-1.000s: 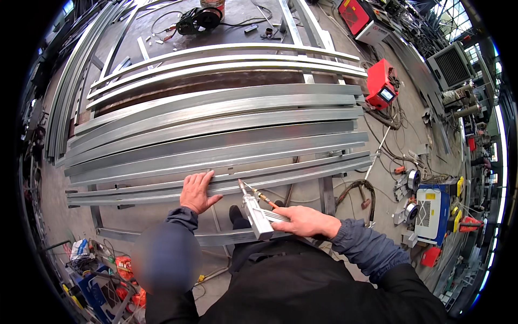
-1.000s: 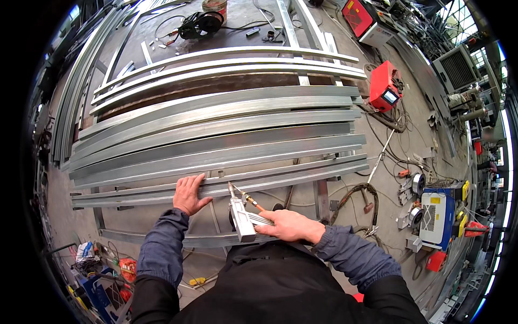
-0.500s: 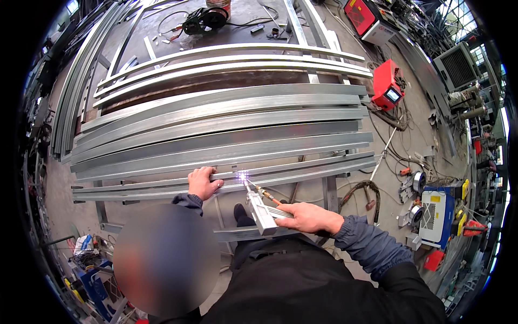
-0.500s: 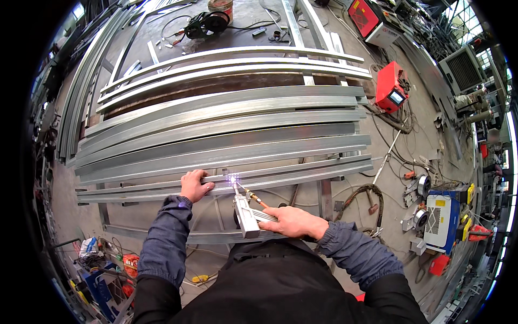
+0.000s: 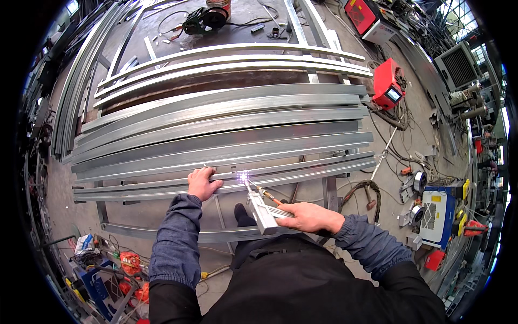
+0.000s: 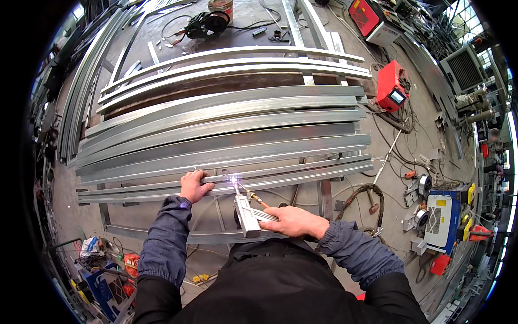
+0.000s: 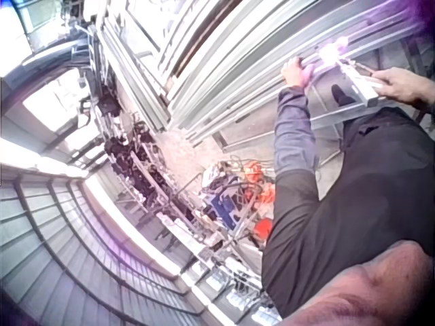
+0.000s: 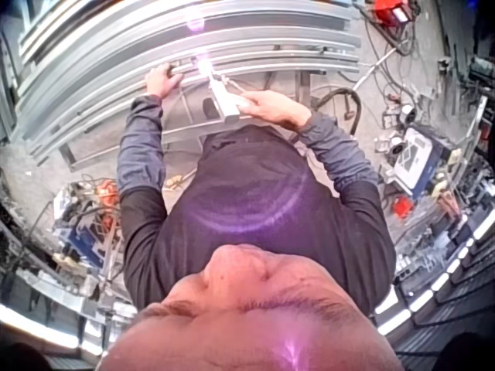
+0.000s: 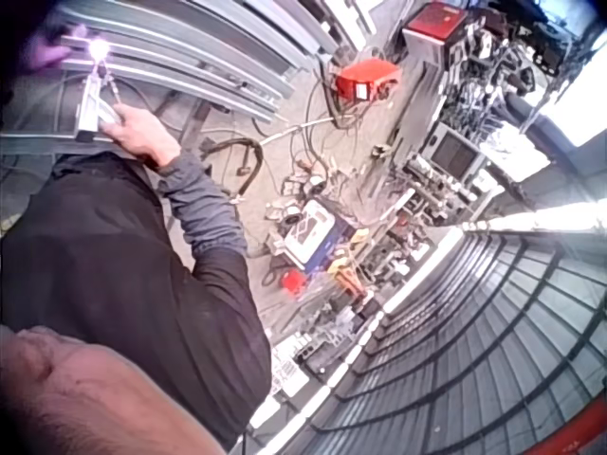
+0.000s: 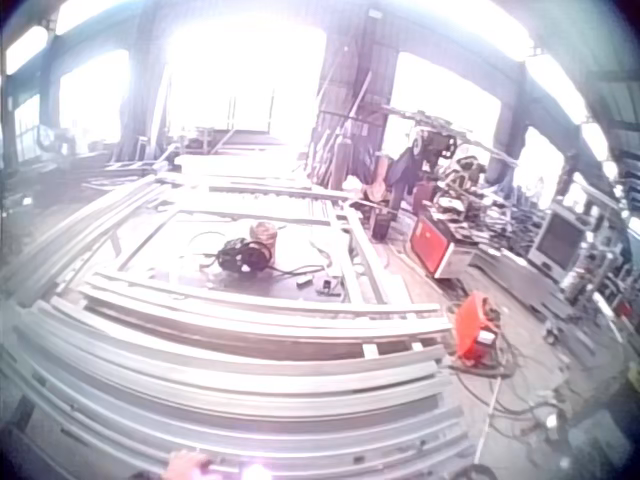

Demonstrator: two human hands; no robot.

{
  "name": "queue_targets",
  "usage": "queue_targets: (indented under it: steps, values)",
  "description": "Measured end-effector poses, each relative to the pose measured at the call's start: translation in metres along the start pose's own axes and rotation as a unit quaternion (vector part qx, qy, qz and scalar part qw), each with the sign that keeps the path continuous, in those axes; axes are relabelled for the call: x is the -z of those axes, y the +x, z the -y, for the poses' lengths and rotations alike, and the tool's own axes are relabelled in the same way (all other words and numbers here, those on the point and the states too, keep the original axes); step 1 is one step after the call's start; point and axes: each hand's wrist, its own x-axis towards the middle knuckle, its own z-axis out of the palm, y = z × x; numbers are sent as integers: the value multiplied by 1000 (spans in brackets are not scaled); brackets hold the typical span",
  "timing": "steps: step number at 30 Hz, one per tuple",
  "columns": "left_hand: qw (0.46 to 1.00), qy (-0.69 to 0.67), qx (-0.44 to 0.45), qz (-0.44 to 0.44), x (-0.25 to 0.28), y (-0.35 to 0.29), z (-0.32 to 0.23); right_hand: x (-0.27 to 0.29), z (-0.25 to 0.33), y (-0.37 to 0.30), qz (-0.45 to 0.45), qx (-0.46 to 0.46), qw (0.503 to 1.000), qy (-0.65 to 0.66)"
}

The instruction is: The person welds multiple aluminum frame sections using a handheld welding torch. They position the torch at various joints, create welds with visible sparks, and reposition the frame pieces between welds. The person occasionally adjusts the frame and moves around the workspace.

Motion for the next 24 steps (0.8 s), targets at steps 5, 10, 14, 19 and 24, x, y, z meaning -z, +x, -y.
queue_targets:
  steps: [5, 10, 14, 19, 24]
  values:
    - [1000, 0, -1, -1, -1, -1, 1, 0, -1, -1, -7, -2, 1000, -2]
    - [1000, 3, 1, 6, 0, 0, 2, 4, 5, -3, 4, -6, 1000, 7]
    - [1000, 2, -12, -7, -1, -1, 3, 4, 2, -4, 1, -4, 1000, 10]
    - [1000, 3, -22, -17, -2, -2, 4, 5, 2, -6, -4, 5, 1000, 7]
    - [999, 4, -27, -19, -3, -1, 5, 7, 4, -8, 1, 5, 1000, 11]
